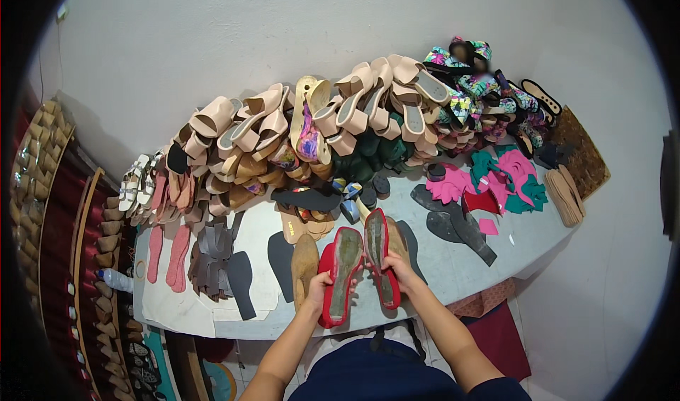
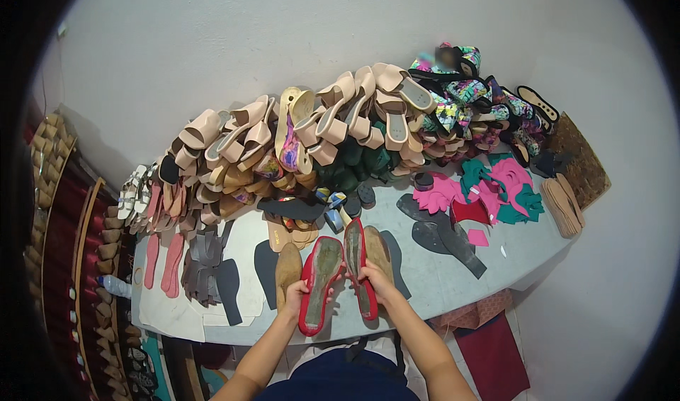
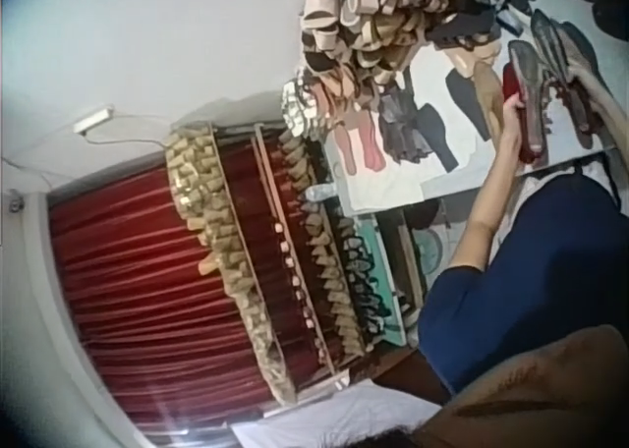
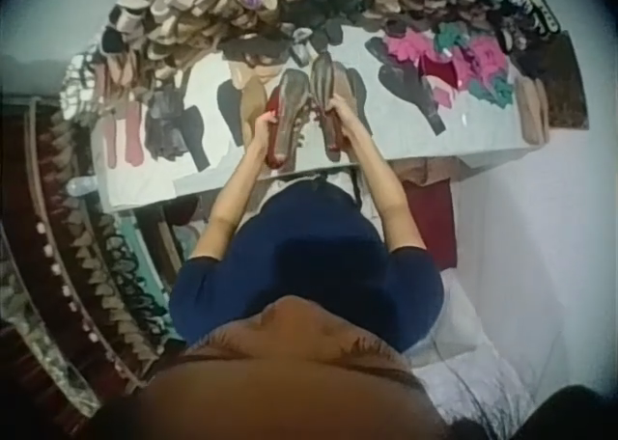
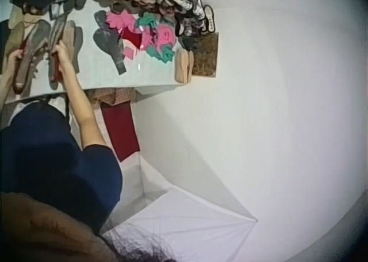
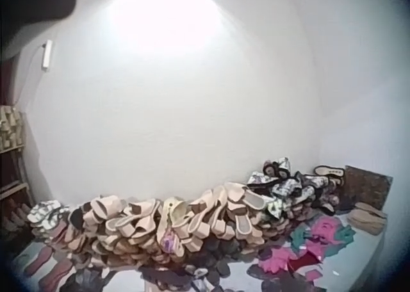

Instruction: Manually assembling shoe components and organizing finished sandals on a display rack.

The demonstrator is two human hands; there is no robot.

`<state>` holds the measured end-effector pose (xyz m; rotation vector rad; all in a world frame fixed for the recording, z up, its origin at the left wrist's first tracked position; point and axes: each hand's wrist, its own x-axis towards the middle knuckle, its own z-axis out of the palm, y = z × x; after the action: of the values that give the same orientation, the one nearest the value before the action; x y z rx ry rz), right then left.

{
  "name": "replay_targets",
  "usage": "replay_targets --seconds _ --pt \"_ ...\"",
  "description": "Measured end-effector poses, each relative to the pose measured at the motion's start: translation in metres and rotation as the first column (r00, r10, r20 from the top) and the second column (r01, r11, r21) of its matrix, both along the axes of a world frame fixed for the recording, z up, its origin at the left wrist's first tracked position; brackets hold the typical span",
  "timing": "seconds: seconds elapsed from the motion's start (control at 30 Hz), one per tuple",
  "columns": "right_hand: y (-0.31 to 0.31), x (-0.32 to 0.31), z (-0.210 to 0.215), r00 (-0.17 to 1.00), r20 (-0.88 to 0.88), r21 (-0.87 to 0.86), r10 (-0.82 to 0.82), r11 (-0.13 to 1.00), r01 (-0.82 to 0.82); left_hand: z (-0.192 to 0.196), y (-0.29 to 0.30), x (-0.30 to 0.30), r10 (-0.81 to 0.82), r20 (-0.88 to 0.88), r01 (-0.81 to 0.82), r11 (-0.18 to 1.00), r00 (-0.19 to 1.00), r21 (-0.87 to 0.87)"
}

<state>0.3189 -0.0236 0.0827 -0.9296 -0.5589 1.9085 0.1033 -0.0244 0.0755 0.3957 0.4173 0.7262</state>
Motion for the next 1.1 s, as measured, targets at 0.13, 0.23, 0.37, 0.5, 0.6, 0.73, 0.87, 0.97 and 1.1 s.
replay_targets --seconds 0.13,0.23,0.37,0.5,0.6,0.73,0.87,0.97,1.1 --pt "-0.003 -0.001 -0.006 0.99 0.076 0.036 -0.12 0.992 0.118 0.02 0.002 -0.003 -0.029 -0.023 0.028 0.999 0.999 -0.039" --pt "-0.008 -0.003 -0.004 0.987 -0.148 0.017 -0.064 0.998 0.067 0.034 0.003 -0.003 0.006 -0.056 -0.009 0.998 0.998 -0.068" --pt "-0.017 -0.007 0.006 0.944 -0.331 0.053 0.023 0.999 -0.005 -0.002 0.017 -0.011 -0.046 -0.148 0.038 0.998 0.988 -0.053" --pt "-0.021 0.001 -0.007 0.941 -0.339 0.124 -0.023 0.99 0.069 0.001 0.007 0.023 0.206 -0.688 -0.02 0.963 0.696 0.268" --pt "-0.025 0.004 -0.006 0.928 -0.368 0.147 -0.055 0.982 0.116 -0.013 -0.007 0.047 0.445 -0.87 0.2 0.851 0.214 0.485" --pt "-0.028 0.002 0.0 0.903 -0.417 0.095 -0.102 0.983 0.155 -0.025 -0.017 0.07 0.342 -0.94 0.219 0.915 0.025 0.339" --pt "-0.029 -0.003 0.004 0.936 -0.301 0.103 -0.179 0.97 0.219 -0.03 -0.017 0.076 0.223 -0.973 0.111 0.967 0.054 0.227" --pt "-0.031 -0.006 0.004 0.942 -0.254 0.091 -0.221 0.964 0.25 -0.037 -0.016 0.069 0.182 -0.973 0.123 0.972 0.139 0.199" --pt "-0.029 -0.009 -0.006 0.954 -0.142 0.08 -0.265 0.957 0.278 -0.023 -0.014 0.061 0.171 -0.981 0.292 0.937 0.086 0.189"
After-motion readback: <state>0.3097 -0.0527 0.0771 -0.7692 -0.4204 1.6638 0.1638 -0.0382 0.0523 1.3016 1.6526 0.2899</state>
